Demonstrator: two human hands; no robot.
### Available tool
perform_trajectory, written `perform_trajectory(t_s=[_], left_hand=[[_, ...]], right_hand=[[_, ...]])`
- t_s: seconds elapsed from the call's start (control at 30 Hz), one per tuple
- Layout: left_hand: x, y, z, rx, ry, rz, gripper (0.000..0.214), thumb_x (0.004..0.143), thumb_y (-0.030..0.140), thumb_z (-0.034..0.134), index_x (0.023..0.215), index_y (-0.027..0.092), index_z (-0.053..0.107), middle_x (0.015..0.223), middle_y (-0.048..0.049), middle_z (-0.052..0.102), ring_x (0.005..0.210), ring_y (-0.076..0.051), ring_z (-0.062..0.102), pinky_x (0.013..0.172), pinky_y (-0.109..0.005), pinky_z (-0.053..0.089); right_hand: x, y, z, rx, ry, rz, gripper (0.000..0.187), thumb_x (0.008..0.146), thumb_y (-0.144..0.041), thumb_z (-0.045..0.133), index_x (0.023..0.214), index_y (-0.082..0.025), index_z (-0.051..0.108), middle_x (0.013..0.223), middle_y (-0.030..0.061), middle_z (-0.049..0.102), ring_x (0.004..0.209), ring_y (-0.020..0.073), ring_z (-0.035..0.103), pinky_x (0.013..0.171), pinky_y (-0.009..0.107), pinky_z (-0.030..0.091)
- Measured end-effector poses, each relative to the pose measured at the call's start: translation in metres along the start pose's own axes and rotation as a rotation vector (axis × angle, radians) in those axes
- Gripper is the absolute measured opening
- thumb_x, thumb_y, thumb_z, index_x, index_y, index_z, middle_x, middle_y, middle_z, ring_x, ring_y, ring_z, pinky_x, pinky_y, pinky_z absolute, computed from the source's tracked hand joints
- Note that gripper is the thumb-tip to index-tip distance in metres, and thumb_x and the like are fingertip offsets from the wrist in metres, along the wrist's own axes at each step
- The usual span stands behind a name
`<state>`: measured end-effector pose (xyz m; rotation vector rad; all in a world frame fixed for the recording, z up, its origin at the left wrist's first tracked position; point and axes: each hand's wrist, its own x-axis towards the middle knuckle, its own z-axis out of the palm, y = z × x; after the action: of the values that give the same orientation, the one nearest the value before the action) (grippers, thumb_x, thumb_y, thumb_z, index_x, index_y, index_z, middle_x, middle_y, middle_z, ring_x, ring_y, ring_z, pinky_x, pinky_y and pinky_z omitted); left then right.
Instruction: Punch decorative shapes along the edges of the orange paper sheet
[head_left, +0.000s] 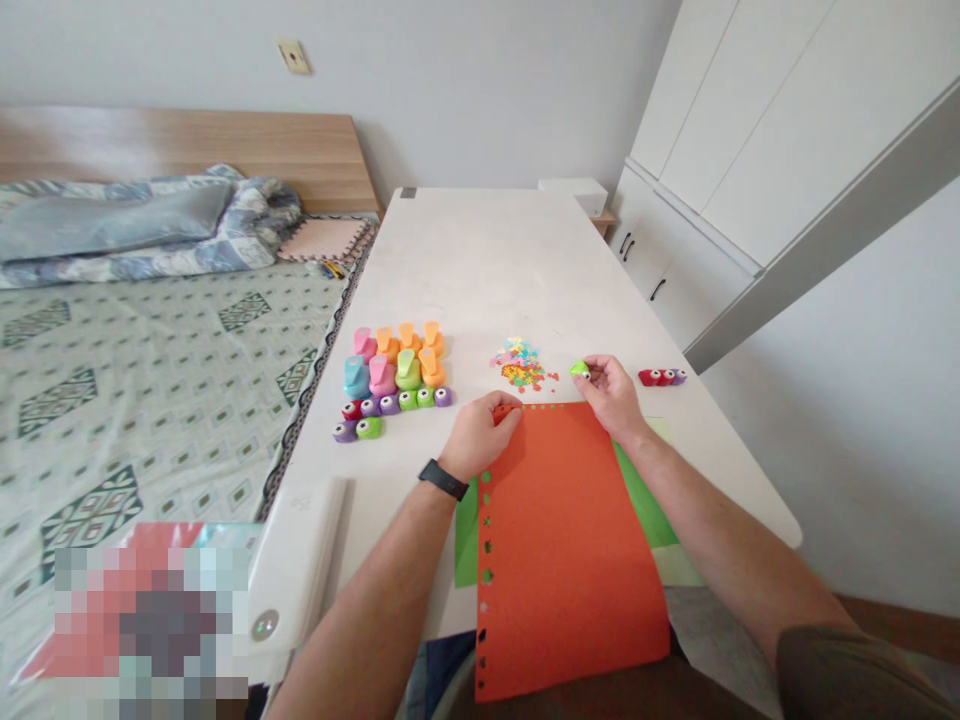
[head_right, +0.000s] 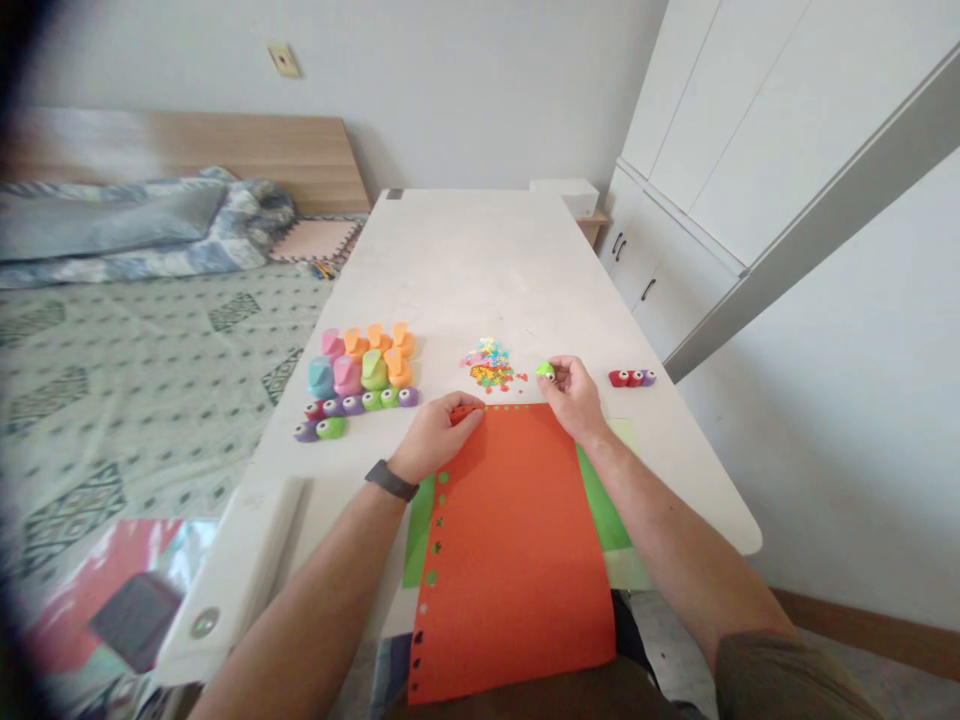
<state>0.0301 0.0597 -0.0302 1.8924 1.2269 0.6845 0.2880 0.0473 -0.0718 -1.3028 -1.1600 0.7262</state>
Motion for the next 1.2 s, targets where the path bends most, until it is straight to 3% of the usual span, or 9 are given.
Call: perform_trajectory(t_s=[0.93, 1.2], left_hand=[[-0.001, 0.006, 0.0, 0.066, -0.014, 0.013, 0.028, 0.09, 0.041, 0.061, 0.1, 0.019, 0.074, 0.09, -0.004, 0.078, 0.075, -0.018, 0.067, 0.073, -0.028, 0.051], [0.0, 0.002, -0.002, 0.053, -0.071, -0.003, 0.028, 0.089, 0.042, 0.061, 0.098, 0.018, 0.073, 0.084, -0.0023, 0.075, 0.072, -0.017, 0.064, 0.064, -0.026, 0.046]], right_hand=[[0.006, 0.002, -0.002, 0.143, 0.045, 0.038, 0.039, 0.077, -0.041, 0.082, 0.105, -0.024, 0.062, 0.098, 0.0028, 0.07, 0.084, 0.0172, 0.065, 0.078, 0.033, 0.055], [0.019, -0.019, -0.027, 0.244, 0.169, 0.023, 0.032, 0.073, -0.03, 0.083, 0.099, -0.022, 0.065, 0.088, 0.0012, 0.069, 0.077, 0.0159, 0.063, 0.063, 0.029, 0.05]])
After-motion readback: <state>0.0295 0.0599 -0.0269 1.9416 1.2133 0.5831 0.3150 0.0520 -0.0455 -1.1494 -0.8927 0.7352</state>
